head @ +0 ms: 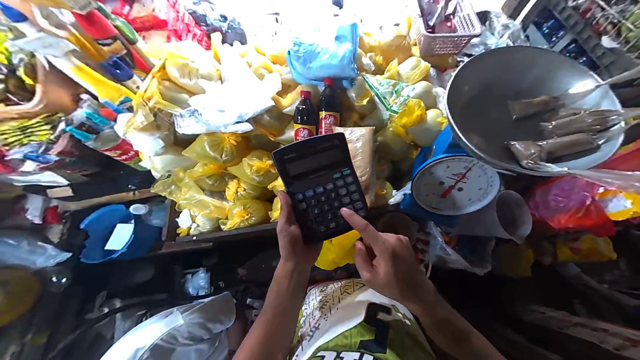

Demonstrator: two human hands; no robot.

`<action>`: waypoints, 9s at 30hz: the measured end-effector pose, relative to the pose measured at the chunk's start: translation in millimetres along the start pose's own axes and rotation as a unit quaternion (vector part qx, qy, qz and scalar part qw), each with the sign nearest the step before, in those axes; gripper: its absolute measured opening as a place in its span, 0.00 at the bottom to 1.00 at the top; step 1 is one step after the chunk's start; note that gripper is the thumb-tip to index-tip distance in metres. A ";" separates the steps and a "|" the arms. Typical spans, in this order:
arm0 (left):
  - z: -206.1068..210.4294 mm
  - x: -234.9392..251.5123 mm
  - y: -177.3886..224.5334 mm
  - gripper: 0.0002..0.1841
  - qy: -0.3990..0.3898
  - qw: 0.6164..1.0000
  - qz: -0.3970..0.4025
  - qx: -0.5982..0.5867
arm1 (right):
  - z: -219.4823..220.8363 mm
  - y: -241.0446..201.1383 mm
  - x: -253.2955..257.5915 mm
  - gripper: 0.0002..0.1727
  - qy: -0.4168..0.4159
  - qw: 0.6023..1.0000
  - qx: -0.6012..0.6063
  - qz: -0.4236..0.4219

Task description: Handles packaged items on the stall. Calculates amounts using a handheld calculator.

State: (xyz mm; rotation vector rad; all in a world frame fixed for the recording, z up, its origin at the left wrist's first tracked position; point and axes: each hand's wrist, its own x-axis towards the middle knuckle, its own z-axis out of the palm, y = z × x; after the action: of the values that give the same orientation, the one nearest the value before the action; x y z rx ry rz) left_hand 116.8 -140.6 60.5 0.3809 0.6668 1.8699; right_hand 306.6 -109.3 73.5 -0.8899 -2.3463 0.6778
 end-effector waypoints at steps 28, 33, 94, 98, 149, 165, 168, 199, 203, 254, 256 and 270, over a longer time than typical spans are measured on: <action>-6.4 -15.4 4.1 0.35 0.022 0.999 0.004 -0.023 | 17.9 -6.8 -17.8 0.34 0.045 0.997 -0.058 -0.002; -18.6 -17.9 6.1 0.36 0.024 0.999 0.029 -0.013 | 34.8 -4.2 -19.1 0.37 0.008 0.998 -0.056 -0.009; -28.1 -26.1 6.6 0.35 0.068 0.996 0.049 0.020 | 27.7 -21.7 10.0 0.39 -0.090 0.994 -0.053 -0.013; -24.8 -25.9 3.3 0.33 0.062 0.997 0.049 0.013 | 28.7 -27.2 6.9 0.38 -0.091 0.994 -0.042 -0.033; -30.8 -7.2 -16.5 0.34 0.020 0.982 -0.078 -0.173 | 21.2 10.2 -19.1 0.44 -0.140 0.985 0.017 0.100; -54.8 13.6 -27.4 0.34 -0.018 0.961 -0.062 -0.270 | 28.0 26.4 6.6 0.40 -0.125 0.990 -0.016 0.064; -46.5 23.0 -26.8 0.36 -0.016 0.960 -0.067 -0.270 | 22.9 26.3 19.2 0.36 -0.096 0.993 -0.039 0.047; -23.4 8.5 -12.0 0.39 -0.066 0.960 -0.089 -0.258 | 10.6 1.8 14.3 0.29 0.054 0.996 -0.067 -0.035; -29.9 1.5 -5.1 0.38 -0.083 0.953 -0.082 -0.279 | 27.4 6.5 11.5 0.31 0.031 0.996 -0.066 -0.043; -26.3 -20.5 12.4 0.39 -0.063 0.986 -0.038 -0.149 | 16.1 -34.7 22.5 0.36 -0.026 0.996 -0.076 -0.046; -26.1 -21.8 12.3 0.38 -0.056 0.988 -0.029 -0.142 | 13.9 -40.3 25.7 0.36 -0.033 0.996 -0.060 -0.055; -31.3 -19.1 13.2 0.39 -0.075 0.984 -0.023 -0.162 | 21.3 -20.0 10.4 0.30 0.047 0.996 -0.075 -0.033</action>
State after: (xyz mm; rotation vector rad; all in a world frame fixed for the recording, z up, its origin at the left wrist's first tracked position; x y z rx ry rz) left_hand 97.2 -170.3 44.6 0.2876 0.2606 1.8461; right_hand 277.7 -120.6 73.4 -0.8837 -2.3538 0.4283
